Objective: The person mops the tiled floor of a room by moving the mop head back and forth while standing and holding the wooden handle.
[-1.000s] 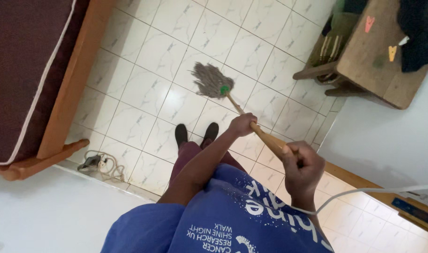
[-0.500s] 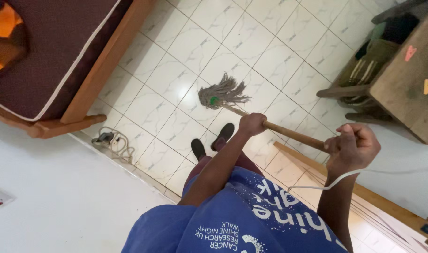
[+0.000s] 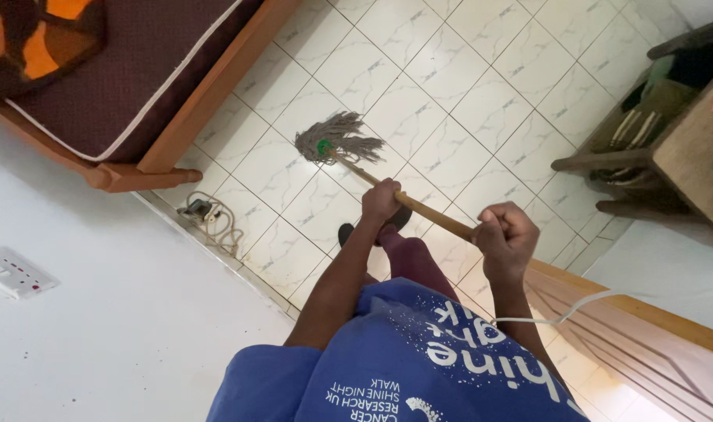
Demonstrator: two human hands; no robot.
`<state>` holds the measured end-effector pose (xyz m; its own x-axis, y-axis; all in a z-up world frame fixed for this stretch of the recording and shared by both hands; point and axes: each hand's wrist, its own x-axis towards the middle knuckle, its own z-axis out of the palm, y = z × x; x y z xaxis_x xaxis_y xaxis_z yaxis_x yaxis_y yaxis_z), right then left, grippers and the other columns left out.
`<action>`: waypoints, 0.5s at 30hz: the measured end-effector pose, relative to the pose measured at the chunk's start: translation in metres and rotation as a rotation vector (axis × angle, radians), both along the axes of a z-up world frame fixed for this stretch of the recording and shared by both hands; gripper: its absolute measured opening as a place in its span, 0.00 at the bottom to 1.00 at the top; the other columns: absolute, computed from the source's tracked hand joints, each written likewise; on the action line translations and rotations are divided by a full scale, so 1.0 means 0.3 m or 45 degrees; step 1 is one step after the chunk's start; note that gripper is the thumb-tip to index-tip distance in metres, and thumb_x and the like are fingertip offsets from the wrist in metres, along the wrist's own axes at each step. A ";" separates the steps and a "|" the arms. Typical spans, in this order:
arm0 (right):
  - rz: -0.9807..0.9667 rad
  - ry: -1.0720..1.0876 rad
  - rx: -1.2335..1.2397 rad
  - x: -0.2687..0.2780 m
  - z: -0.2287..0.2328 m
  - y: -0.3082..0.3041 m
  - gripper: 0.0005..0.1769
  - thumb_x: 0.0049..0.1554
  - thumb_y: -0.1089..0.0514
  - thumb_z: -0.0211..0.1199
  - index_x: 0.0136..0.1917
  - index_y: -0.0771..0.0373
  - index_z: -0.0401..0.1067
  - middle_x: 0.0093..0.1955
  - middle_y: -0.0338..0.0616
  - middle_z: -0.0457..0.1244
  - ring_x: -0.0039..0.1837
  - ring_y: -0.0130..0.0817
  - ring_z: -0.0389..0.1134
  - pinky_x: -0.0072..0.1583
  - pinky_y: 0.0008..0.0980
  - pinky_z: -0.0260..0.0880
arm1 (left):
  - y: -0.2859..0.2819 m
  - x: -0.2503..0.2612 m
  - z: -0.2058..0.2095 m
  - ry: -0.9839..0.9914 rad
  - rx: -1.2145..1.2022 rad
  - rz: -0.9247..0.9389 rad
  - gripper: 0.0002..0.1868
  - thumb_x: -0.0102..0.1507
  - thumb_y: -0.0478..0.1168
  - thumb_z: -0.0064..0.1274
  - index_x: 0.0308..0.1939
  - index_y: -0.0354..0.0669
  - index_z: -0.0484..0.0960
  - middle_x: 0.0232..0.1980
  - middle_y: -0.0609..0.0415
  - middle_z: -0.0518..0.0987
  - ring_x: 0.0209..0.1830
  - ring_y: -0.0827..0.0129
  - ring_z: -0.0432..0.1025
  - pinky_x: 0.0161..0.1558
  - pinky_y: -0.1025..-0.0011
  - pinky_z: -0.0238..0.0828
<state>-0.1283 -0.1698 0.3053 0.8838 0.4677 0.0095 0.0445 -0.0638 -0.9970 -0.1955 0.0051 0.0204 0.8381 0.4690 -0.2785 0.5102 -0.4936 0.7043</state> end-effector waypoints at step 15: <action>0.462 0.109 -0.138 -0.184 0.017 0.282 0.11 0.67 0.62 0.59 0.42 0.68 0.68 0.25 0.34 0.56 0.27 0.20 0.55 0.34 0.24 0.61 | 0.097 -0.448 -0.064 -0.044 -0.018 0.524 0.06 0.59 0.46 0.57 0.36 0.50 0.80 0.45 0.56 0.80 0.45 0.53 0.76 0.43 0.56 0.75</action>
